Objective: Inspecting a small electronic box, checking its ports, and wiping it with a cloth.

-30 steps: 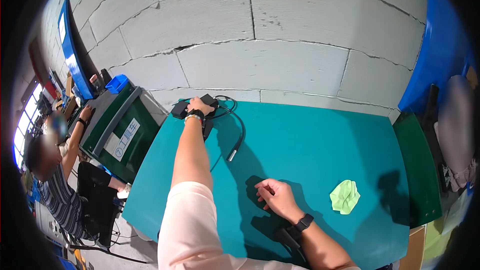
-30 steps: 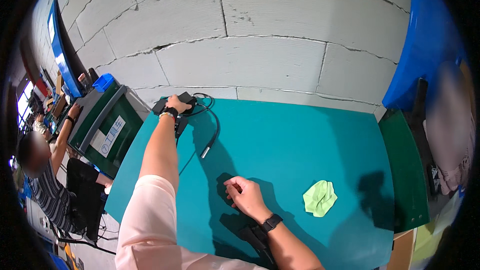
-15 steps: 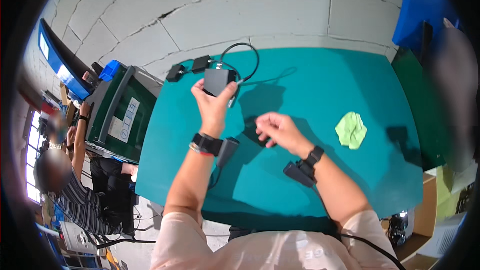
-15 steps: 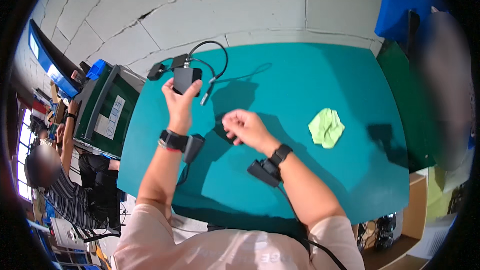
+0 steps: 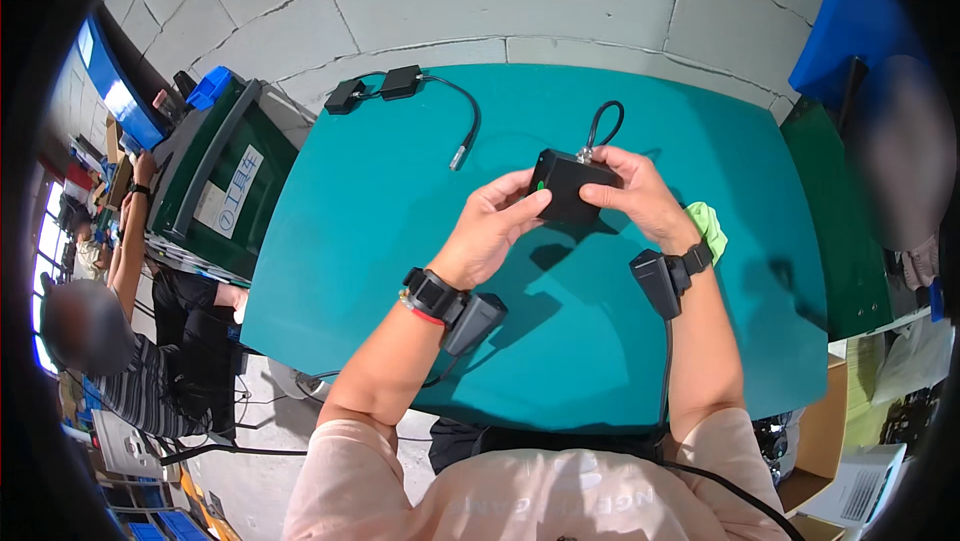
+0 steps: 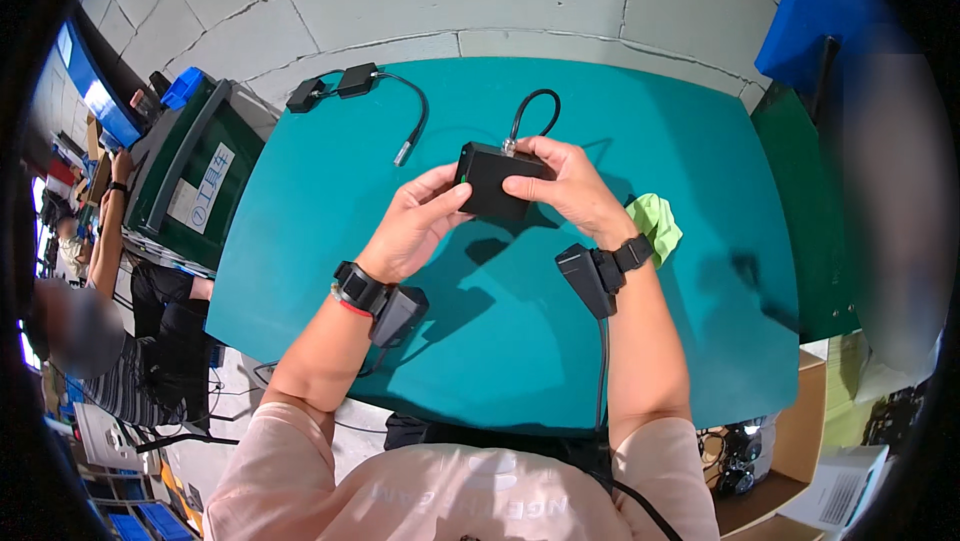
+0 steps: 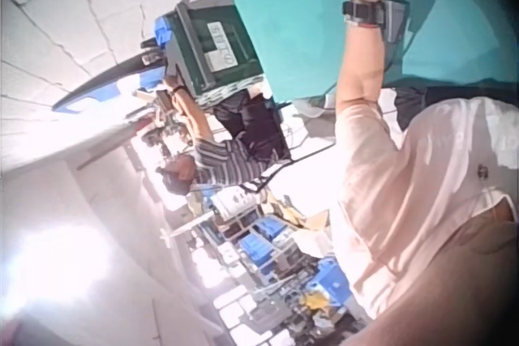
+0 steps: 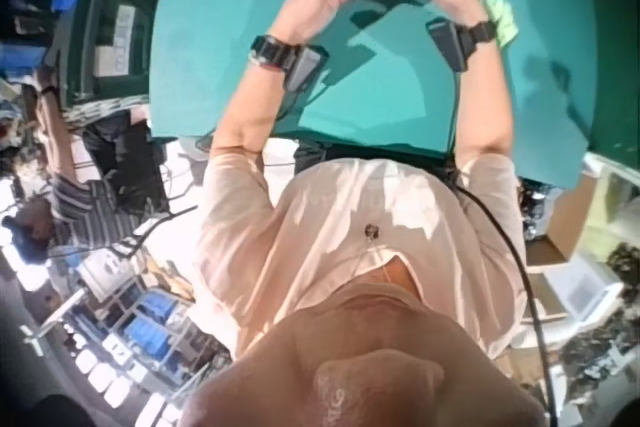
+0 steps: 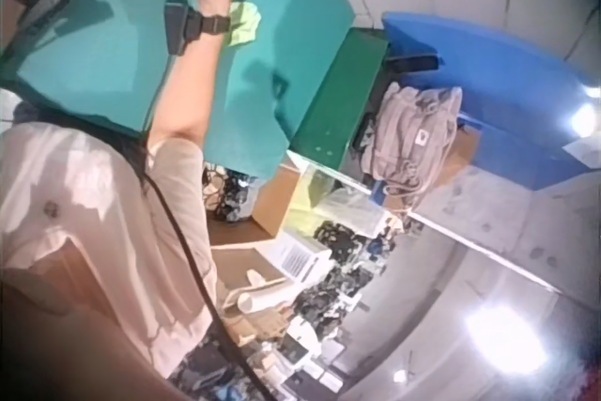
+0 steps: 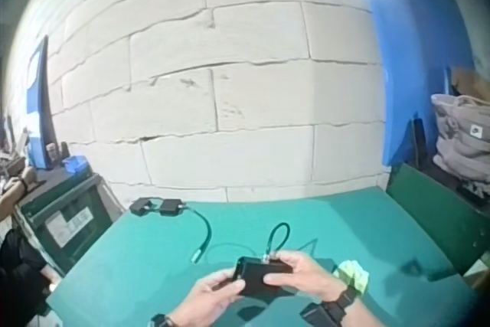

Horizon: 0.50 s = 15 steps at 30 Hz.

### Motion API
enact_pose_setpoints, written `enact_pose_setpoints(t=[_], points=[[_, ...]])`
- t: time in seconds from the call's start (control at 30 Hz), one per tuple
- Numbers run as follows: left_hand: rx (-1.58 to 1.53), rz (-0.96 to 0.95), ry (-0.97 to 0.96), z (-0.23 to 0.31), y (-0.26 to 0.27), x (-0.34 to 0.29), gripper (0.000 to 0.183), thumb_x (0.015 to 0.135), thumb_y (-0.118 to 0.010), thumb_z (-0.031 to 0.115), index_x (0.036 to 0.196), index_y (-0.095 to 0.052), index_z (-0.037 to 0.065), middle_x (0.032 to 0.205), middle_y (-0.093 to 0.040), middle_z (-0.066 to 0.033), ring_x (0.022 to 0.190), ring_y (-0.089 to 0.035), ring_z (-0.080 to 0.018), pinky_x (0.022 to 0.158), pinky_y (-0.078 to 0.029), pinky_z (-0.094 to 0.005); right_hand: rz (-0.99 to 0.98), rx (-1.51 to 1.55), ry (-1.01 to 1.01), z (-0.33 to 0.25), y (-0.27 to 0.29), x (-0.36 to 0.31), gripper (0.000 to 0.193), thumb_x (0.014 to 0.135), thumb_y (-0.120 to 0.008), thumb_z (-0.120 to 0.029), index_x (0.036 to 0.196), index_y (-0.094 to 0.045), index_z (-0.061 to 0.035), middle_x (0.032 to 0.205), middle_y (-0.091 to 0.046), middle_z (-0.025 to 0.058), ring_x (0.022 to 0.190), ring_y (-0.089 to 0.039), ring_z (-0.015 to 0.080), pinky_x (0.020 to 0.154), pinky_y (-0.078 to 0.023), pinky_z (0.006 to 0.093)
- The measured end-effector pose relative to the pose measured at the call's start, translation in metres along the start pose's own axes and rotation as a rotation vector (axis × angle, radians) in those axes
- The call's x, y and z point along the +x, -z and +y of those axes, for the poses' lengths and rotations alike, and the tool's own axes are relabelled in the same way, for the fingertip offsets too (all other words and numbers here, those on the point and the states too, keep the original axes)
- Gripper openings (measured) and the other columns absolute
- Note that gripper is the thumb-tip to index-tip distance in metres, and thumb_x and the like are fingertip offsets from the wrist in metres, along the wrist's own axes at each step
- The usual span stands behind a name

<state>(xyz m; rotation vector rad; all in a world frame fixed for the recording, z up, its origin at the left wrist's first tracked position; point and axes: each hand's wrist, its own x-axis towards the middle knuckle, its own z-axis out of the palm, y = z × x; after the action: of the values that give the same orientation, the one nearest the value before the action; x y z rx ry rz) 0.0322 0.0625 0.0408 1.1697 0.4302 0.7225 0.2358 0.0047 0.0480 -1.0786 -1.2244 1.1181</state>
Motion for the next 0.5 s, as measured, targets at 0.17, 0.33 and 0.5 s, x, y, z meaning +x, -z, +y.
enact_pose_setpoints(t=[0.17, 0.33, 0.5], points=[[-0.312, -0.106, 0.194, -0.016, 0.027, 0.006, 0.041, 0.087, -0.058, 0.018, 0.124, -0.049, 0.003, 0.114, -0.057, -0.0074, 0.101, -0.055, -0.0159, 0.089, -0.044, -0.0341, -0.016, 0.211, -0.073, 0.025, -0.004, -0.001, 0.045, 0.073, -0.074, -0.015, 0.113, -0.053, -0.0053, 0.103, -0.054, -0.0012, 0.097, -0.050, 0.0110, 0.088, -0.037, 0.0274], [-0.388, -0.180, 0.232, -0.029, 0.040, 0.004, 0.040, 0.086, -0.060, 0.016, 0.122, -0.051, 0.002, 0.113, -0.058, -0.0084, 0.101, -0.056, -0.0171, 0.090, -0.044, -0.0343, -0.002, 0.320, -0.162, 0.038, -0.007, -0.002, 0.048, 0.071, -0.076, -0.015, 0.111, -0.052, -0.0053, 0.102, -0.055, 0.0004, 0.097, -0.050, 0.0126, 0.089, -0.036, 0.0292], [-0.362, -0.204, 0.197, -0.031, 0.045, 0.004, 0.039, 0.084, -0.062, 0.013, 0.120, -0.053, 0.002, 0.111, -0.060, -0.0091, 0.101, -0.056, -0.0178, 0.090, -0.043, -0.0342, -0.022, 0.332, -0.186, 0.038, -0.007, 0.000, 0.046, 0.069, -0.077, -0.013, 0.107, -0.053, -0.0047, 0.099, -0.056, 0.0009, 0.093, -0.052, 0.0117, 0.087, -0.038, 0.0279]])
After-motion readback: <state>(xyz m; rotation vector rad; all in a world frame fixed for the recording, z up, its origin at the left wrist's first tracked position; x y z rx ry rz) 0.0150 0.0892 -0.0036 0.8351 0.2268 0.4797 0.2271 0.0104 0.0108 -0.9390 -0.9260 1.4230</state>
